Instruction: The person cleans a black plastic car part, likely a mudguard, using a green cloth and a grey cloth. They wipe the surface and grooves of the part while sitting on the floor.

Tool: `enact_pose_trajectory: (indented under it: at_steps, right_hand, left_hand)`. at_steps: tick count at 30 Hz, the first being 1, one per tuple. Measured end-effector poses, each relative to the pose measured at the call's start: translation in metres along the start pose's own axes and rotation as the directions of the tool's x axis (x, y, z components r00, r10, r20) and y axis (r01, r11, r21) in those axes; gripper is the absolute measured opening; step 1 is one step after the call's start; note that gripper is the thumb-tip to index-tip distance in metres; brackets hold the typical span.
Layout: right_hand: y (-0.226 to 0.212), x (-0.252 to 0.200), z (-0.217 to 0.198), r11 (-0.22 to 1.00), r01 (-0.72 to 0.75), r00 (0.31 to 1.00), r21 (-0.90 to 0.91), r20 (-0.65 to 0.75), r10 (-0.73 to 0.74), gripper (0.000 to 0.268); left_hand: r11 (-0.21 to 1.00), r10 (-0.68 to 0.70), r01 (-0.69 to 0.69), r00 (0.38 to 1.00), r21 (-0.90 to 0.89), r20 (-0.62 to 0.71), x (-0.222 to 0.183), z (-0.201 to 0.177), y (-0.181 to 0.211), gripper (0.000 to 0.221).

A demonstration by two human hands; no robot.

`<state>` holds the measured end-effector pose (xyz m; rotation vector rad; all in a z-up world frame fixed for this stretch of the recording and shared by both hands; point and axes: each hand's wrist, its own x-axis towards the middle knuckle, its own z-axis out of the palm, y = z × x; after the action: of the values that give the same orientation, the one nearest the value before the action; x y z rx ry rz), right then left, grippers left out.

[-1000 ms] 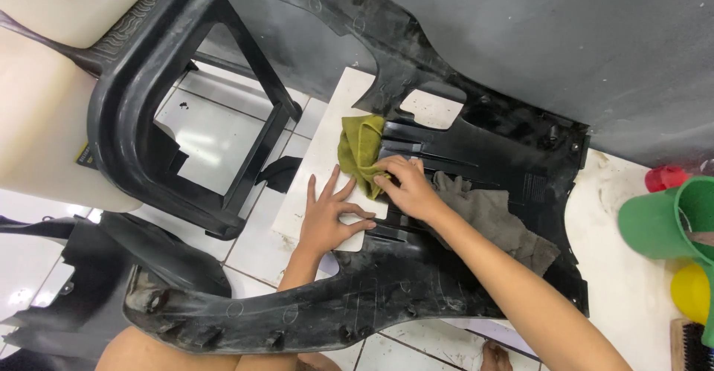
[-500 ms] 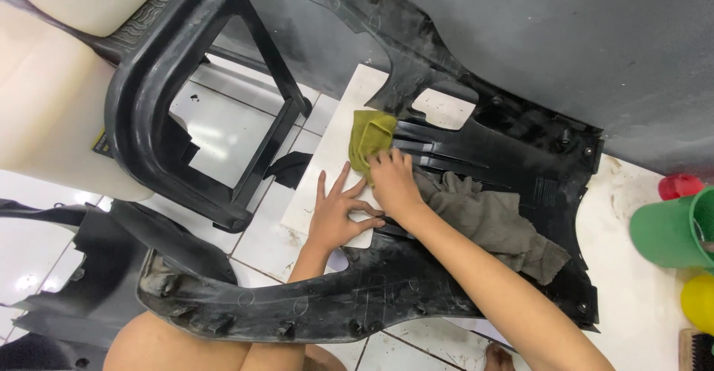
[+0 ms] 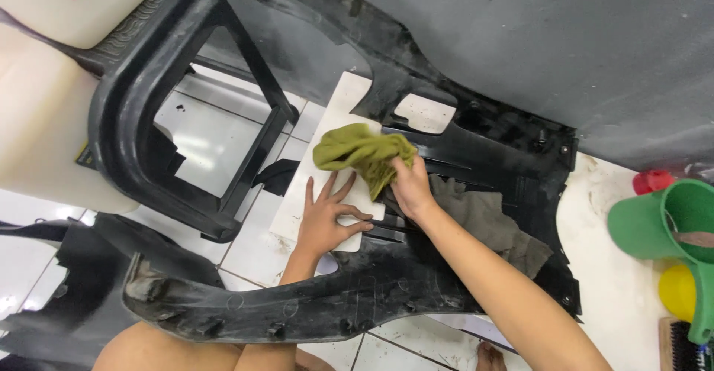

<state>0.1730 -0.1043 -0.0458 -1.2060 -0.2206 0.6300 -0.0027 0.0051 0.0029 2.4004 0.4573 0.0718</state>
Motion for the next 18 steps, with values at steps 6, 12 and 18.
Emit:
enact_pose_trajectory:
  at_steps: [6, 12, 18]
  right_hand:
    - [-0.041, -0.034, 0.007, 0.981, -0.128, 0.987, 0.148, -0.075, 0.14, 0.056]
    - [-0.073, -0.036, -0.004, 0.983, -0.156, 0.985, 0.094, -0.061, 0.162, 0.059]
    - [-0.12, -0.056, -0.016, 0.869, -0.209, 0.925, 0.448, -0.198, 0.325, 0.061]
  left_hand:
    - [0.999, -0.029, 0.03, 0.999, -0.031, 0.015, 0.001, -0.002, 0.006, 0.025]
    - [0.998, -0.058, 0.057, 0.998, 0.018, 0.021, 0.004, 0.004, -0.001, 0.025]
    - [0.998, -0.059, 0.059, 0.997, -0.002, 0.044, 0.0, -0.002, 0.006, 0.022]
